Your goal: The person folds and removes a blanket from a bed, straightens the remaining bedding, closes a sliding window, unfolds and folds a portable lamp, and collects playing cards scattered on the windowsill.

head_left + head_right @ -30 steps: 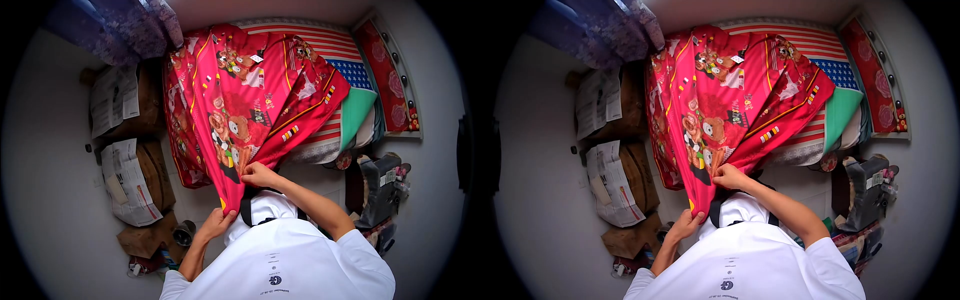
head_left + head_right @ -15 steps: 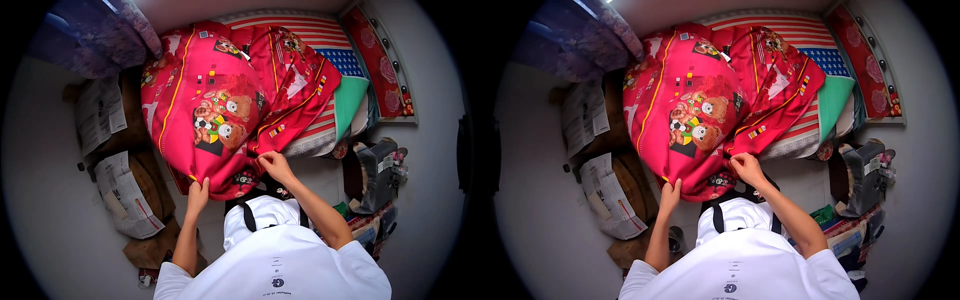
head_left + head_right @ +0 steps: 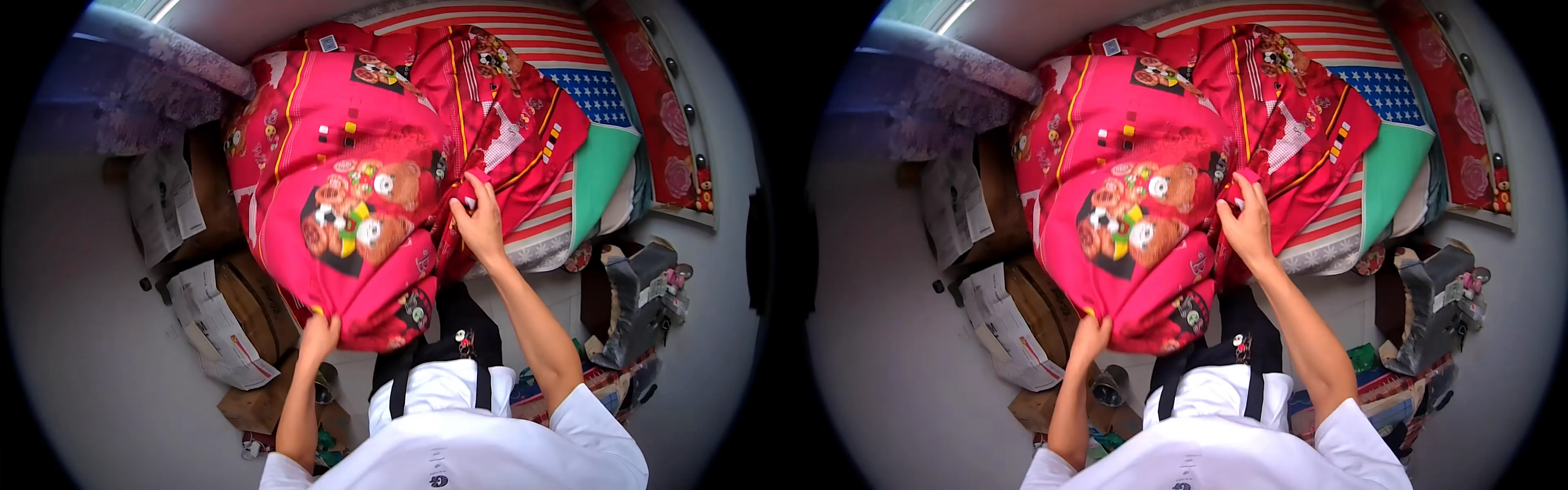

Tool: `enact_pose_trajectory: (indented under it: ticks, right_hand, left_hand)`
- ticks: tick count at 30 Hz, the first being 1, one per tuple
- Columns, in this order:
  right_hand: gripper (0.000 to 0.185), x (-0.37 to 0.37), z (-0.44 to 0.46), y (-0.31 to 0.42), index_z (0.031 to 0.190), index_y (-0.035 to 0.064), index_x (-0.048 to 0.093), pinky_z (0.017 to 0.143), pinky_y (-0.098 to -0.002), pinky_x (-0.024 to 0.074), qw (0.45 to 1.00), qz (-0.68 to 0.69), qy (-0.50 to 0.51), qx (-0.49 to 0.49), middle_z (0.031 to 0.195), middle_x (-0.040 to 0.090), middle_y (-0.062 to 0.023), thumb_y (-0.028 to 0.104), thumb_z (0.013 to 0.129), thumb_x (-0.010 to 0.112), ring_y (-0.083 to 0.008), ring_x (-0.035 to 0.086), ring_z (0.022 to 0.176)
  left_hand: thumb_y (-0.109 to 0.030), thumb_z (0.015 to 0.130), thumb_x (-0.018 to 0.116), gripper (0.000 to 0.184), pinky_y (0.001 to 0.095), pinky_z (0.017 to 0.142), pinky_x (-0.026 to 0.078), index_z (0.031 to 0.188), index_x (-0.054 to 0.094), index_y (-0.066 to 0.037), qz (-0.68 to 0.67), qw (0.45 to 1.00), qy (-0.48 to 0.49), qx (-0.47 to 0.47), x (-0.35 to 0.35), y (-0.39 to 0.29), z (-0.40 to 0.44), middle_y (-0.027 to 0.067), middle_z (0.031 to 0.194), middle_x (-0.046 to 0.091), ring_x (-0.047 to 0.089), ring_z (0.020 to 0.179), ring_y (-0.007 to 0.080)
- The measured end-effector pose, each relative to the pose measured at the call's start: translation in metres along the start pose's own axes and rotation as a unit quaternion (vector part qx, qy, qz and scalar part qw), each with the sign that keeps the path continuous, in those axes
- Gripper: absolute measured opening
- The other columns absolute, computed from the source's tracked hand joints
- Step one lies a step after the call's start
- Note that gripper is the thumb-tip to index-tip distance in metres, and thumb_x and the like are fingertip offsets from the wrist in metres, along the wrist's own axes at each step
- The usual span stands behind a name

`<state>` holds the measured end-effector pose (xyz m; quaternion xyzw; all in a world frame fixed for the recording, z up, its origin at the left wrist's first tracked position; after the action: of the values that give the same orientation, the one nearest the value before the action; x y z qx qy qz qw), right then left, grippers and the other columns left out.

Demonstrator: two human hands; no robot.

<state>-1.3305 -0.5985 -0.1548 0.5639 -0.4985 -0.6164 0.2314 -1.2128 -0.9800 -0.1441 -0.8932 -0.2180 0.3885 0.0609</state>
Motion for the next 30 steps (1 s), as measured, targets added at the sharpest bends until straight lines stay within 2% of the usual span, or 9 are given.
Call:
enact_pose_trajectory:
  ticks: [3,6,11,14,19,22,26,28,30]
  right_hand:
    - [0.061,0.034,0.054,-0.045,0.135,-0.0054,0.048,0.093,-0.0406,0.0493,0.997,-0.034,-0.007,-0.063,0.115,0.055,-0.0217,0.013,0.082,0.07,-0.0372,0.056,0.111]
    - [0.071,0.062,0.099,-0.09,0.14,-0.0059,0.041,0.103,-0.0442,0.0415,0.997,-0.063,0.008,-0.033,0.117,0.053,-0.0245,0.02,0.082,0.071,-0.0407,0.052,0.116]
    - [0.071,0.096,0.139,-0.116,0.141,-0.0055,0.04,0.101,-0.046,0.0419,0.989,-0.106,-0.006,-0.101,0.117,0.052,-0.0246,0.021,0.082,0.07,-0.0415,0.051,0.114]
    - [0.07,0.118,0.157,-0.115,0.14,-0.0049,0.041,0.099,-0.0468,0.0422,0.99,-0.076,0.056,-0.108,0.114,0.053,-0.0238,0.02,0.081,0.069,-0.0409,0.052,0.112]
    - [0.07,0.165,0.176,-0.132,0.142,0.0009,0.042,0.095,-0.0474,0.0437,0.967,-0.076,0.153,-0.189,0.107,0.053,-0.022,0.018,0.08,0.069,-0.0388,0.053,0.105]
    - [0.067,0.187,0.172,-0.174,0.142,0.0071,0.045,0.107,-0.0457,0.0411,0.949,-0.139,0.233,-0.16,0.136,0.049,-0.0267,0.02,0.081,0.07,-0.0397,0.049,0.126]
    - [0.042,0.157,0.178,-0.179,0.128,0.0014,0.057,0.104,-0.0403,0.0451,0.974,-0.054,0.202,-0.083,0.134,0.054,-0.0213,0.009,0.087,0.062,-0.0368,0.057,0.12]
    - [0.033,0.136,0.19,-0.175,0.12,-0.0012,0.061,0.102,-0.0413,0.0448,0.974,-0.071,0.188,-0.103,0.125,0.059,-0.019,0.007,0.088,0.061,-0.0355,0.057,0.12]
    - [0.028,0.123,0.214,-0.164,0.114,-0.0022,0.063,0.097,-0.0394,0.0484,0.973,-0.079,0.19,-0.108,0.12,0.06,-0.0193,0.005,0.088,0.06,-0.0364,0.061,0.113]
  left_hand:
    - [-0.04,0.09,0.059,0.044,0.0513,0.079,0.054,0.087,0.068,0.004,0.241,0.957,0.153,-0.061,0.021,0.015,-0.028,0.0272,0.094,0.068,0.067,0.087,0.0423]
    - [-0.043,0.088,0.059,0.043,0.0474,0.086,0.055,0.091,0.069,-0.001,0.293,0.901,0.274,-0.166,0.069,0.099,-0.074,0.0228,0.101,0.071,0.069,0.097,0.0377]
    - [-0.039,0.088,0.061,0.039,0.0484,0.09,0.053,0.096,0.07,-0.002,0.232,0.9,0.216,-0.297,0.072,0.129,-0.085,0.0247,0.108,0.069,0.067,0.104,0.0381]
    - [-0.036,0.087,0.063,0.037,0.049,0.081,0.054,0.095,0.069,0.0,0.139,0.945,0.148,-0.255,0.07,0.135,-0.025,0.0278,0.094,0.069,0.067,0.093,0.043]
    - [-0.008,0.089,0.055,0.017,0.0451,0.066,0.05,0.09,0.063,0.007,-0.13,0.988,-0.084,-0.007,0.019,0.028,0.133,0.0259,0.078,0.066,0.071,0.078,0.0354]
    - [-0.008,0.09,0.054,0.018,0.0438,0.066,0.049,0.095,0.062,0.007,-0.156,0.978,-0.122,0.061,0.002,-0.011,0.234,0.0263,0.079,0.065,0.07,0.079,0.0335]
    - [-0.021,0.095,0.056,0.034,0.0412,0.086,0.05,0.116,0.059,0.006,-0.157,0.974,-0.134,0.095,0.002,-0.055,0.374,0.0247,0.103,0.068,0.067,0.102,0.0323]
    - [-0.021,0.092,0.059,0.041,0.0452,0.098,0.045,0.124,0.053,0.005,-0.163,0.968,-0.152,0.116,0.012,-0.076,0.433,0.0329,0.117,0.06,0.057,0.117,0.0445]
    - [-0.029,0.092,0.062,0.06,0.042,0.109,0.038,0.141,0.043,0.0,-0.094,0.986,-0.092,0.104,0.043,-0.057,0.511,0.0297,0.133,0.054,0.05,0.13,0.0387]
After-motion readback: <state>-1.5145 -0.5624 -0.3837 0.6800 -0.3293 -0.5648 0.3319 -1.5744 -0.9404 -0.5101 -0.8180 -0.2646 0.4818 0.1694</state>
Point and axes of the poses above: each hand's wrist, its own z-axis towards the middle knuckle, its own x-axis out of the palm, y = z × x, the point moved 1 cm from there along z, towards the middle knuckle
